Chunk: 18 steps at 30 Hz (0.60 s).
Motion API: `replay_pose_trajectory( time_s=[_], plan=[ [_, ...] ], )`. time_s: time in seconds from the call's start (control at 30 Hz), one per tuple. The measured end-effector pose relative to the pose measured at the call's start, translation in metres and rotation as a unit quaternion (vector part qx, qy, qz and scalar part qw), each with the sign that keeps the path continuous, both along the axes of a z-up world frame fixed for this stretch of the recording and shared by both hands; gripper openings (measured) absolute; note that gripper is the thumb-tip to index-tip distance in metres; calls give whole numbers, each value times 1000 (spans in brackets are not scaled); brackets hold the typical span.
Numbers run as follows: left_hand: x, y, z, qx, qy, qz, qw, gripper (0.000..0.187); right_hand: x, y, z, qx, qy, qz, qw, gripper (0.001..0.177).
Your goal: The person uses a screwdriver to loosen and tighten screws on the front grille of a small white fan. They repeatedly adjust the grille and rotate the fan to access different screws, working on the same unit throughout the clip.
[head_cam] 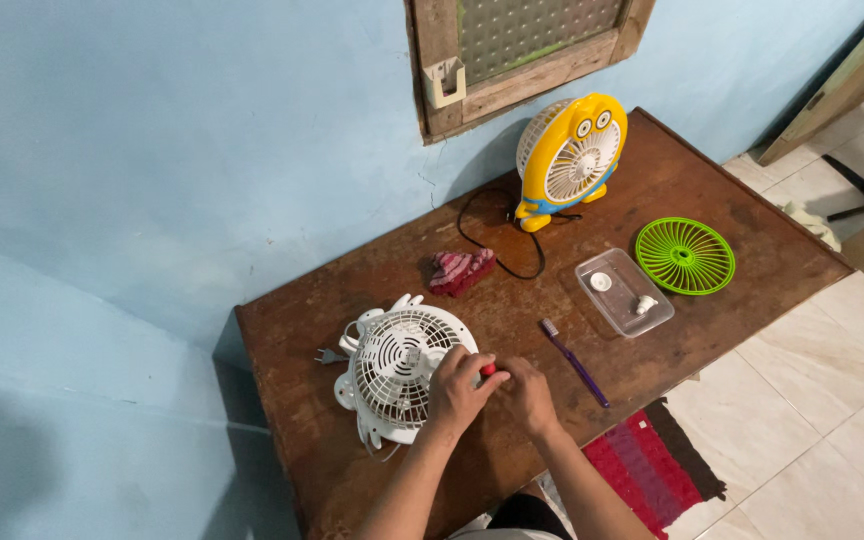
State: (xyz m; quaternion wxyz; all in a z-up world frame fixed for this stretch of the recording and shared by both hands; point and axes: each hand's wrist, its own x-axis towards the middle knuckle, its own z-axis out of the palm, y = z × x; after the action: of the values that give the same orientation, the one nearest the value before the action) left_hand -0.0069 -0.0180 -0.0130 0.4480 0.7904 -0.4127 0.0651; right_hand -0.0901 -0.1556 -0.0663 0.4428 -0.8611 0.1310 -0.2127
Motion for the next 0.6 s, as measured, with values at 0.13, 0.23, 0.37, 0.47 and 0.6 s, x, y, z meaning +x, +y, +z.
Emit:
replay_pose_trajectory(
  time_s=[0.13, 0.23, 0.37, 0.47, 0.6],
  plan=[
    [0, 5, 6, -34, -29, -57, 997, 32, -2, -8, 4, -4, 2, 15, 1000, 31],
    [1, 11, 3, -48, -44, -118, 991, 29, -3, -16, -2, 6, 38, 64, 997, 30],
    [0, 2, -4, -16, 0, -91, 996, 25, -2, -15, -14, -21, 31, 66, 997, 30],
    [-6, -5, -5, 46, 19, -54, 997, 27, -3, -6, -24, -48, -72, 38, 996, 39],
    [-11, 2, -3, -21, -22, -71, 997, 34, -1, -2, -31, -22, 15, 17, 999, 29]
  ],
)
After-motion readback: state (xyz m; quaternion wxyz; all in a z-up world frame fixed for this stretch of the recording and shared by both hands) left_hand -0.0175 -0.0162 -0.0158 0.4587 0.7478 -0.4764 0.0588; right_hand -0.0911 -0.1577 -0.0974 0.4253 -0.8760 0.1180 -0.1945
